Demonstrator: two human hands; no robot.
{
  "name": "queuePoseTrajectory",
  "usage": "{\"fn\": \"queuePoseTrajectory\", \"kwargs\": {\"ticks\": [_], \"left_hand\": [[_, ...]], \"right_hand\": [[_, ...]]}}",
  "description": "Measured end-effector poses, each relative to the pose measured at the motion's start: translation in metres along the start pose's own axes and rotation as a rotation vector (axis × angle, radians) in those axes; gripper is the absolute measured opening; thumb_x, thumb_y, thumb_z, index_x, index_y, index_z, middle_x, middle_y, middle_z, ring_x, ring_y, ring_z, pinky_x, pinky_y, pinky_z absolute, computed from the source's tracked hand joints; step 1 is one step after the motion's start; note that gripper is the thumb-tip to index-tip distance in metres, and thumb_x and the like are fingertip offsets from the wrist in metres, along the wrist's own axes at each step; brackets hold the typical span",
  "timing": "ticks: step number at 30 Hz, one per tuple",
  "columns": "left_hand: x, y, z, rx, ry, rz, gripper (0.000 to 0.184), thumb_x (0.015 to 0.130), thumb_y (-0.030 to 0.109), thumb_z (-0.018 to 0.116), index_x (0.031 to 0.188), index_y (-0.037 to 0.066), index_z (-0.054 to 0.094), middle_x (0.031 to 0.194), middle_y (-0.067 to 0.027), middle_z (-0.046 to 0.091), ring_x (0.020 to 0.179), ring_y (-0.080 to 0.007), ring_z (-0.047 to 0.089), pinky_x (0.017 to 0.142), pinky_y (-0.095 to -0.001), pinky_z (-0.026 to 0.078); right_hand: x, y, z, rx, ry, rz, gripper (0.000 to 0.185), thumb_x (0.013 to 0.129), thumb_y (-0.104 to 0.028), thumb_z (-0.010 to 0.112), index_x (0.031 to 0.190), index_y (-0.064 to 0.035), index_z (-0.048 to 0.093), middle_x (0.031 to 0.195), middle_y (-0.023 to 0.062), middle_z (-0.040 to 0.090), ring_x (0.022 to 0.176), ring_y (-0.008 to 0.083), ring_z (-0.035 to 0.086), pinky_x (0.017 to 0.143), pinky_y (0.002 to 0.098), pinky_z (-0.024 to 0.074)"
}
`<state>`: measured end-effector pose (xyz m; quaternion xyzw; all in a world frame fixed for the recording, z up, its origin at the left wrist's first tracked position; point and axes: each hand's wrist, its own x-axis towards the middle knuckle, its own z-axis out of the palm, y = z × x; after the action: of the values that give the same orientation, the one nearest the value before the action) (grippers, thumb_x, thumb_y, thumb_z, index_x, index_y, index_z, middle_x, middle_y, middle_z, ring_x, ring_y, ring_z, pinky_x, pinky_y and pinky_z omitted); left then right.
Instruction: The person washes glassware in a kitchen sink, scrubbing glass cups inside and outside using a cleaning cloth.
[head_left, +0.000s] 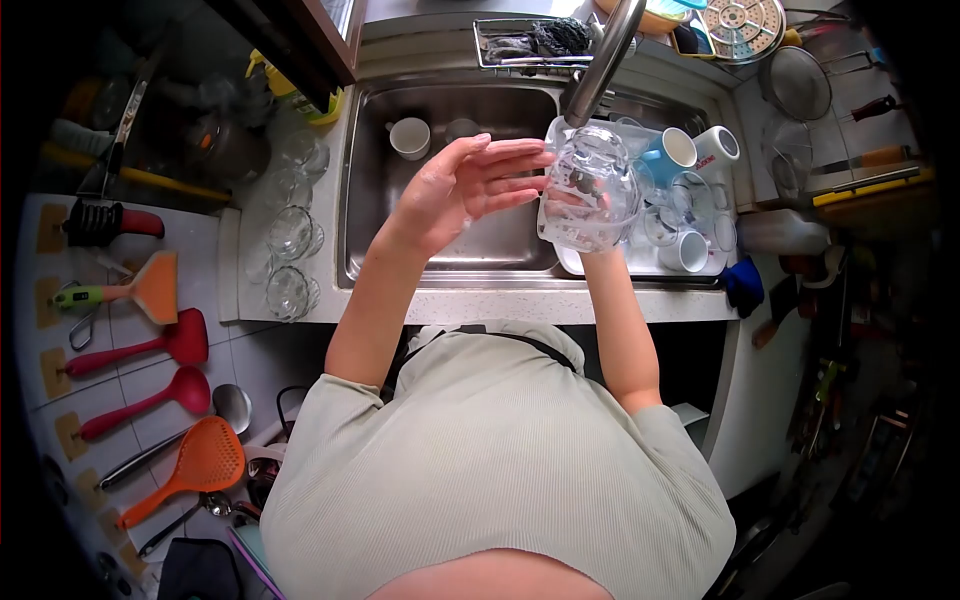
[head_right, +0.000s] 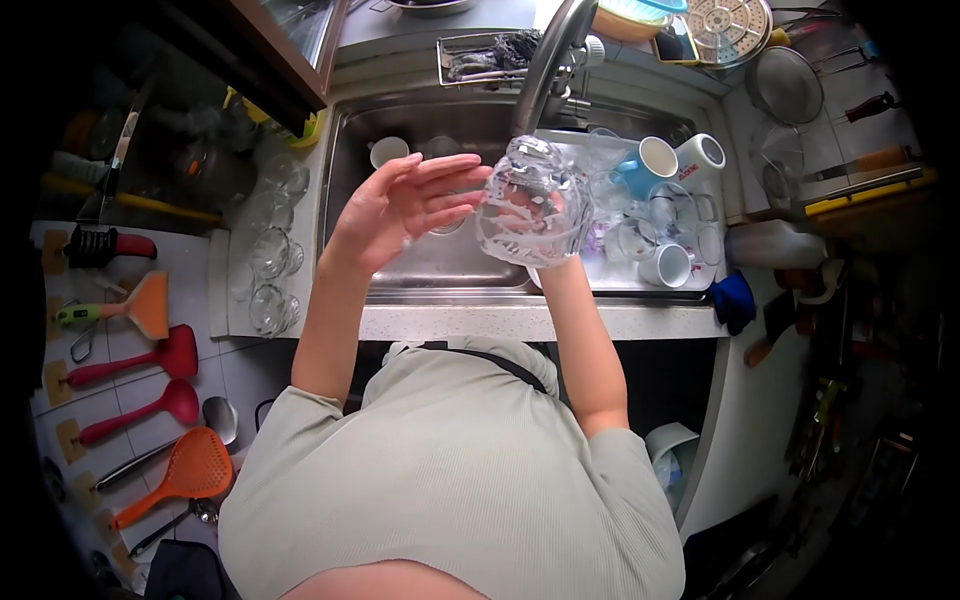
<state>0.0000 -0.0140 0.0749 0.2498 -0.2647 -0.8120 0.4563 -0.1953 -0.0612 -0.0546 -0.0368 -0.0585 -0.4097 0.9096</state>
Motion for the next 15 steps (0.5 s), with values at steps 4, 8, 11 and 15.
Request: {"fn": "queuePoseTrajectory", "kwargs": {"ticks": [4,8,11,15], "left_hand": [[-0.002,0.004,0.002,-0.082,0.002,0.035,0.050,0.089,0.027,0.031,0.122,-0.009,0.038,0.121,-0.0220,0.046,0.111,-0.0305,0.048,0.095,-0.0344,0.038],[0.001,0.004,-0.002,-0.199,-0.035,0.021,0.046,0.088,0.021,0.033,0.123,-0.009,0.036,0.122,-0.0218,0.045,0.111,-0.0304,0.047,0.095,-0.0329,0.040],[0.002,0.002,-0.003,-0.144,-0.017,0.043,0.043,0.084,0.011,0.042,0.122,-0.008,0.037,0.121,-0.0202,0.046,0.111,-0.0284,0.048,0.092,-0.0308,0.042],[0.004,-0.001,-0.003,-0.047,0.044,0.053,0.055,0.072,-0.008,0.055,0.124,-0.005,0.037,0.119,-0.0172,0.047,0.110,-0.0240,0.049,0.087,-0.0251,0.047]], "right_hand": [[-0.009,-0.008,-0.009,0.032,-0.083,0.086,0.049,0.076,-0.034,0.060,0.113,-0.0032,0.047,0.064,-0.0020,0.045,0.052,0.0075,0.040,0.050,0.0199,0.0350],[-0.020,-0.008,-0.004,-0.005,0.018,0.079,0.041,0.075,-0.030,0.063,0.104,-0.0045,0.048,0.065,-0.0024,0.044,0.053,0.0076,0.039,0.051,0.0212,0.0340],[-0.019,-0.008,0.007,-0.026,0.044,0.066,0.027,0.069,-0.020,0.070,0.085,-0.0070,0.052,0.067,-0.0023,0.045,0.055,0.0067,0.037,0.051,0.0195,0.0334],[-0.016,-0.007,0.002,-0.008,0.002,0.051,0.041,0.073,-0.030,0.064,0.102,-0.0043,0.049,0.067,-0.0028,0.043,0.053,0.0075,0.037,0.050,0.0210,0.0324]]}}
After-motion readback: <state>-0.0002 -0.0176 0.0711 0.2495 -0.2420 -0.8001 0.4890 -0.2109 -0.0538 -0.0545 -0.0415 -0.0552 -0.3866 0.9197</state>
